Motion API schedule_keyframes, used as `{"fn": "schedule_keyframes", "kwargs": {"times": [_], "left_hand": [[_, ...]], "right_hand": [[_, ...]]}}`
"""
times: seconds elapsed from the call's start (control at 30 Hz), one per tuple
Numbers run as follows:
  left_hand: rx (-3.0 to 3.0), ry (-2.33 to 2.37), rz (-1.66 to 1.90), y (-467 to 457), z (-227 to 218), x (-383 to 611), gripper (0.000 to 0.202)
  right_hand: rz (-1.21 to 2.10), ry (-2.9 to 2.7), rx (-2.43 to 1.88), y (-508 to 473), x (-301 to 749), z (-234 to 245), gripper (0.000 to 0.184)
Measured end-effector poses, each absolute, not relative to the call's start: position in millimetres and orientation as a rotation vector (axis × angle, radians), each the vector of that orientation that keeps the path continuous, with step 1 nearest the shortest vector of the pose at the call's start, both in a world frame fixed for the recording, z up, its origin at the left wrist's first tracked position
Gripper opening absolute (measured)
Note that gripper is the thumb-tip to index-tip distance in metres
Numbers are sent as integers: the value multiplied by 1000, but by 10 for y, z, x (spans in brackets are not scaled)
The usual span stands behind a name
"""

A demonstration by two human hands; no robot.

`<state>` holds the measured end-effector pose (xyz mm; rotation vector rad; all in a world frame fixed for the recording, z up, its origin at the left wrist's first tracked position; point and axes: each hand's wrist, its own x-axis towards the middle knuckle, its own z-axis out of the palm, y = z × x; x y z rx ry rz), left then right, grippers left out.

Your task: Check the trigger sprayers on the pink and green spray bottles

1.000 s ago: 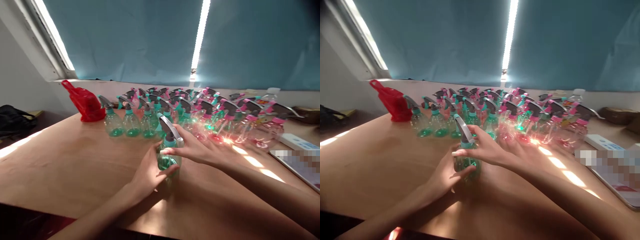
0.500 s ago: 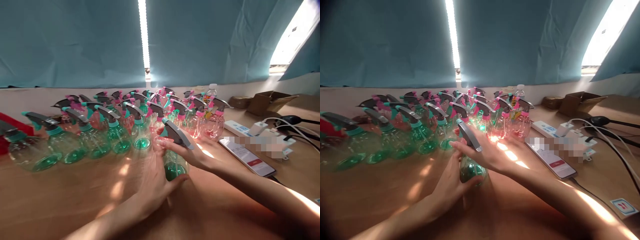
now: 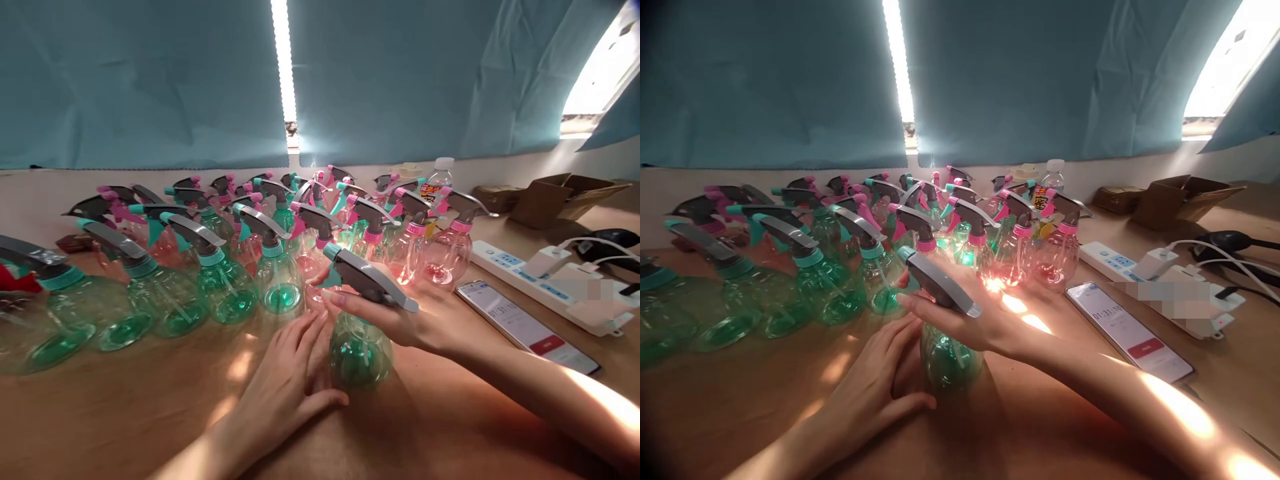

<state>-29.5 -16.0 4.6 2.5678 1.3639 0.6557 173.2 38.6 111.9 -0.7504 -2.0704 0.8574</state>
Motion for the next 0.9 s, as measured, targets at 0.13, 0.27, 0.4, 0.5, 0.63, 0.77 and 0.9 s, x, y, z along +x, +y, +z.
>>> {"fn": "schedule_keyframes", "kwargs": {"times": [0.13,0.27,0.4,0.5,0.63,0.77,0.9], "left_hand": [[2561,1422,586,-159,16,-345,85],[2500,1508,539,-176,-16,-326,73],[2510,1510,513,-171,-10,-308,67],[2508,1513,515,-157,-13,-312,64],[2498,1541,533,-154,-52,-330,61],[2495,1544,550,-159,-59,-341,59],[2506,1551,495,-148,-15,-349,53]], "right_hand": [[844,-2084,-690,445,1705,1070,18],[858,-2151,-788,451,1686,1090,31],[825,-2150,-816,432,1697,1118,27],[868,-2144,-860,452,1720,1072,11],[995,-2026,-812,539,1706,955,11],[1081,-1957,-692,613,1667,886,21],[1074,-1989,-742,585,1696,890,18]]}}
